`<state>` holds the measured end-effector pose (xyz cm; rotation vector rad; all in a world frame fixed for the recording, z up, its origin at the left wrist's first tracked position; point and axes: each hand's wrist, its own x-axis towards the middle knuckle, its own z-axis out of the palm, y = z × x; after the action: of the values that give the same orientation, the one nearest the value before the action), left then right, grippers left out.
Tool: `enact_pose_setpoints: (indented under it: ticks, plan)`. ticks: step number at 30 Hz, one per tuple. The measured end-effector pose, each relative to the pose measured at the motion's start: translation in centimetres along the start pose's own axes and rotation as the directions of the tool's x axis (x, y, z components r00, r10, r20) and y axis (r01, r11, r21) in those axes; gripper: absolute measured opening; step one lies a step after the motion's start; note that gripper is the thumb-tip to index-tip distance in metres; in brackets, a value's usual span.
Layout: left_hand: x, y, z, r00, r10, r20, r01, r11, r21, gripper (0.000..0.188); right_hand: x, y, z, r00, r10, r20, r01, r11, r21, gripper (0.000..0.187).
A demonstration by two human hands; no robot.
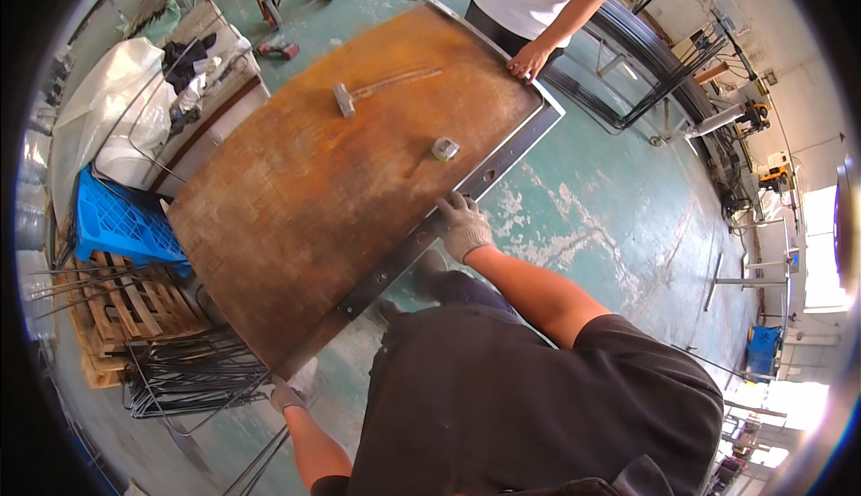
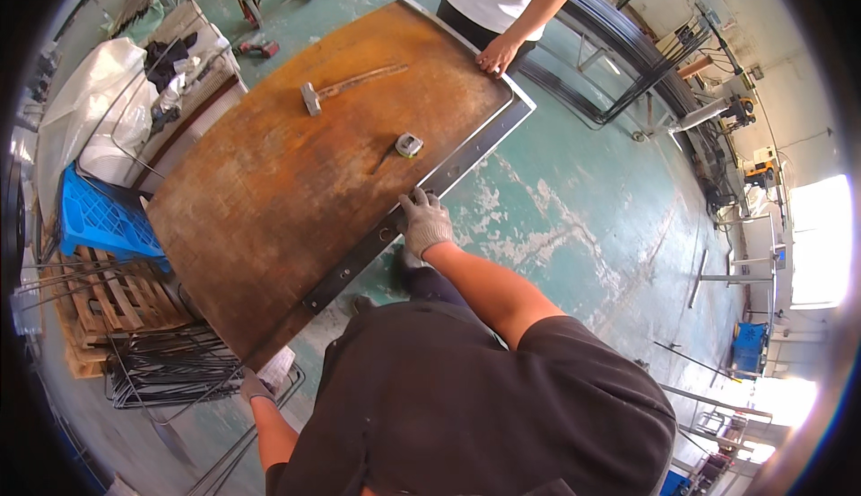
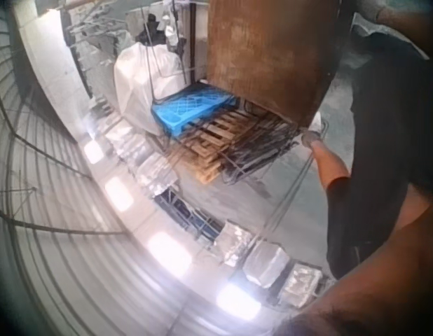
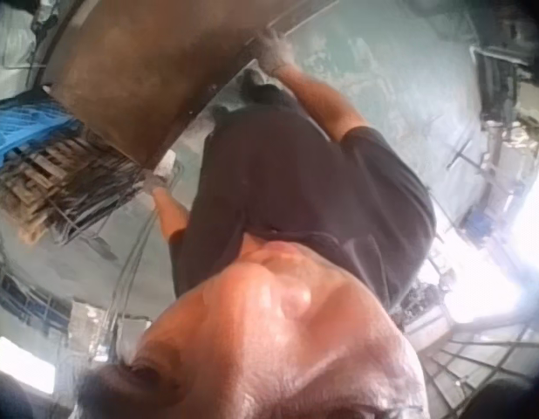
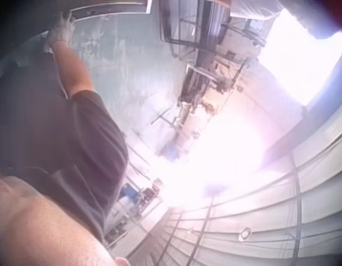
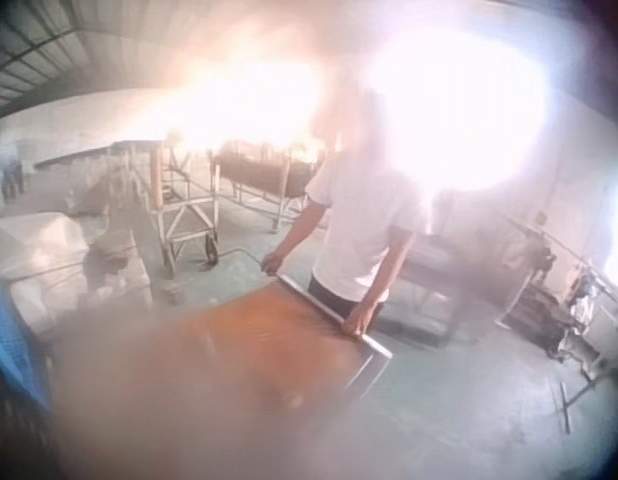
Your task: The person picks up and stacks long metal rods in a workshop, moving them between a wooden workbench and a rack. Another person is present and also handles rods nearby.
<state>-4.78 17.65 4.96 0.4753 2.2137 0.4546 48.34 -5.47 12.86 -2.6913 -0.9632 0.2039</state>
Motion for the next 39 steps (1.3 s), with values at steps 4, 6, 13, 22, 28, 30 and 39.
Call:
enact_pose_setpoints:
  ticks: [4, 6, 13, 22, 28, 30, 39]
  plan:
    - [3.1, -0.7, -0.6, 0.991, -0.032, 0.128, 0.036, 0.999, -0.031, 0.041, 0.1, -0.1, -1.0, 1.0, 0.008, 0.027, -0.009, 1.0, 0.023, 0.07]
    - [5.6, -2.0, -0.4, 0.994, -0.034, 0.1, 0.041, 0.997, -0.067, 0.039, 0.2, -0.5, -1.1, 0.999, -0.018, 0.028, 0.017, 0.998, 0.061, 0.073]
    - [3.4, -6.6, 2.2, 0.682, 0.704, -0.199, -0.658, 0.709, 0.251, 0.03, -4.3, 0.9, -1.4, 0.991, -0.125, 0.039, 0.12, 0.988, 0.099, 0.078]
    - [-9.6, -7.3, 6.8, 0.596, 0.389, 0.702, -0.122, 0.908, -0.4, 0.008, -7.7, 3.1, -5.8, 0.837, -0.194, 0.511, 0.259, 0.964, -0.059, 0.022]
    - [-6.2, -7.7, 6.8, 0.767, 0.123, 0.63, 0.338, 0.757, -0.559, 0.019, -9.0, 2.6, -2.7, 0.705, -0.208, 0.678, 0.38, 0.918, -0.113, 0.03]
    - [-6.0, -7.4, 6.4, 0.807, 0.095, 0.583, 0.29, 0.797, -0.53, 0.023, -8.6, 2.0, -3.4, 0.634, -0.228, 0.739, 0.411, 0.909, -0.072, 0.031]
    - [-6.2, -5.5, 5.3, 0.825, 0.107, 0.556, 0.297, 0.754, -0.586, 0.025, -7.8, 1.4, -1.5, 0.493, -0.283, 0.823, 0.5, 0.866, -0.002, 0.029]
